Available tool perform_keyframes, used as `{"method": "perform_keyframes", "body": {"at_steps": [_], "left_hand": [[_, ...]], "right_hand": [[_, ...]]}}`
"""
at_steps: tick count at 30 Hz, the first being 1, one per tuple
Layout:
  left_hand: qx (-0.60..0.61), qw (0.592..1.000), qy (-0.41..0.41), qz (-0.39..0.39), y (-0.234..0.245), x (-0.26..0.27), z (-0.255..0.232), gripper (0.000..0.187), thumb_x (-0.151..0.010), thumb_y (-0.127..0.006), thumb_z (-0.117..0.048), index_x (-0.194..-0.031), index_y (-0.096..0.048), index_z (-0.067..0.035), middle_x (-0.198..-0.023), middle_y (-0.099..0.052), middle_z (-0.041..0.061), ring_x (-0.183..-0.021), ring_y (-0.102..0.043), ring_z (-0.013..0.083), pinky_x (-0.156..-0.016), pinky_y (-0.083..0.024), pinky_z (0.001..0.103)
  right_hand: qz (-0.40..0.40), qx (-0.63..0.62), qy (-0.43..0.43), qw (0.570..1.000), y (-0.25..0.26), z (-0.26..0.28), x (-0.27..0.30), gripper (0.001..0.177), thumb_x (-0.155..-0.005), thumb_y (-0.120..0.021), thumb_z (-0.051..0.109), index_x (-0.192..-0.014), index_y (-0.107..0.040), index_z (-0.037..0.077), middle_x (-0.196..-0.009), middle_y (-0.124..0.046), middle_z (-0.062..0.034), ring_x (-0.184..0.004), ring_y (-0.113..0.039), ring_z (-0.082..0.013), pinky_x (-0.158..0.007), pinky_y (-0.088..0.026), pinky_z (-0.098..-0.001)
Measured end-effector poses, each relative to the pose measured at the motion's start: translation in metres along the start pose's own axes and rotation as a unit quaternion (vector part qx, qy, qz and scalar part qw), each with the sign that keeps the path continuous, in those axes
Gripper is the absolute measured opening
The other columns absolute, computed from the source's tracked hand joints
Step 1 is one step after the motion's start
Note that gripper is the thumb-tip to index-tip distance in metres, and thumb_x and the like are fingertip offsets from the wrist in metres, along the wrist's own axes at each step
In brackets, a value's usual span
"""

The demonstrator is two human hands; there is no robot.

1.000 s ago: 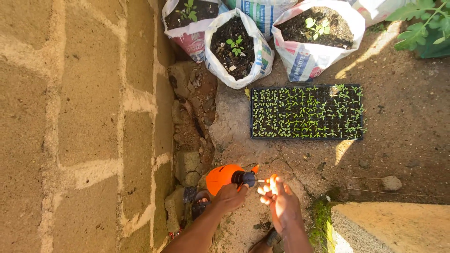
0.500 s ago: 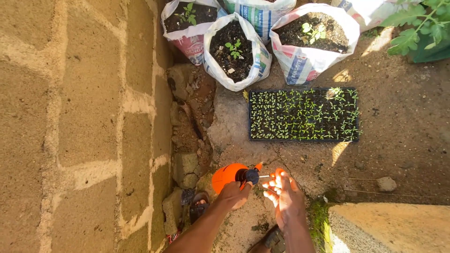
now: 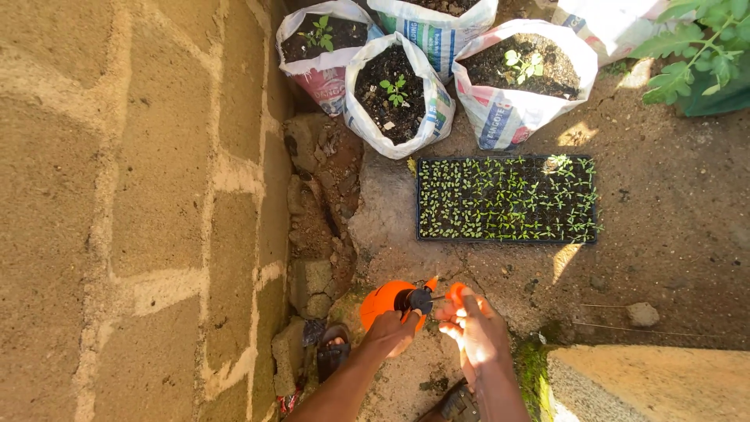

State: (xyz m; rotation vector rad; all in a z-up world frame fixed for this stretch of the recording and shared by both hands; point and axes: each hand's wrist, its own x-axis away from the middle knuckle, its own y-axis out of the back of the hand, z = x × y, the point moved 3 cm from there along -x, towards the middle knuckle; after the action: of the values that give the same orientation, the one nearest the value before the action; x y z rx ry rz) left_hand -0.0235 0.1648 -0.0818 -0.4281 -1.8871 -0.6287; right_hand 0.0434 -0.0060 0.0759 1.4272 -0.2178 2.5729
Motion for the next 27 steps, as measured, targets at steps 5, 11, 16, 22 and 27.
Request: {"method": "perform_keyframes", "body": {"at_steps": [5, 11, 16, 22, 27], "left_hand": [[0.011, 0.999, -0.038, 0.005, -0.016, -0.005, -0.012, 0.084, -0.096, -0.038, -0.067, -0.125, -0.06, 0.008, -0.096, -0.064, 0.021, -0.084, -0.064, 0.0311, -0.078, -0.051, 0.054], [0.047, 0.995, -0.085, 0.006, -0.018, 0.011, -0.054, 0.082, -0.097, -0.039, -0.068, -0.116, -0.064, 0.008, -0.084, -0.063, 0.019, -0.076, -0.063, 0.031, -0.072, -0.05, 0.053], [-0.001, 0.989, -0.148, -0.003, -0.036, -0.01, -0.05, 0.074, -0.098, -0.037, -0.06, -0.111, -0.063, 0.009, -0.081, -0.058, 0.023, -0.07, -0.059, 0.0354, -0.064, -0.048, 0.058], [-0.048, 0.982, -0.178, -0.039, -0.051, -0.04, -0.016, 0.073, -0.099, -0.035, -0.063, -0.117, -0.06, 0.003, -0.087, -0.052, 0.024, -0.072, -0.056, 0.0357, -0.066, -0.046, 0.055], [0.044, 0.997, -0.063, -0.004, -0.032, -0.008, -0.022, 0.081, -0.095, -0.041, -0.07, -0.086, -0.069, 0.005, -0.082, -0.06, 0.023, -0.075, -0.059, 0.0342, -0.072, -0.044, 0.053]], "right_hand": [[-0.021, -0.019, 0.071, 0.997, 0.013, 0.038, 0.016, 0.035, -0.099, -0.057, 0.031, -0.114, -0.063, -0.001, -0.092, -0.066, -0.0134, -0.08, -0.067, -0.0253, -0.072, -0.056, -0.0396], [-0.052, -0.072, 0.106, 0.99, 0.015, 0.031, 0.01, 0.032, -0.103, -0.055, 0.031, -0.115, -0.061, 0.002, -0.084, -0.06, -0.0083, -0.074, -0.065, -0.0217, -0.065, -0.052, -0.0357], [-0.094, -0.044, 0.064, 0.993, 0.01, 0.019, -0.004, 0.032, -0.104, -0.05, 0.034, -0.113, -0.06, 0.004, -0.083, -0.062, -0.0084, -0.072, -0.065, -0.0216, -0.063, -0.055, -0.0362], [-0.069, -0.036, 0.031, 0.996, 0.011, 0.003, -0.014, 0.029, -0.103, -0.054, 0.03, -0.108, -0.061, 0.002, -0.082, -0.063, -0.0096, -0.073, -0.067, -0.0225, -0.063, -0.057, -0.0356], [-0.051, 0.005, 0.031, 0.998, 0.008, 0.015, 0.008, 0.031, -0.103, -0.055, 0.03, -0.104, -0.063, 0.0, -0.081, -0.065, -0.0101, -0.073, -0.067, -0.0224, -0.062, -0.057, -0.0342]]}}
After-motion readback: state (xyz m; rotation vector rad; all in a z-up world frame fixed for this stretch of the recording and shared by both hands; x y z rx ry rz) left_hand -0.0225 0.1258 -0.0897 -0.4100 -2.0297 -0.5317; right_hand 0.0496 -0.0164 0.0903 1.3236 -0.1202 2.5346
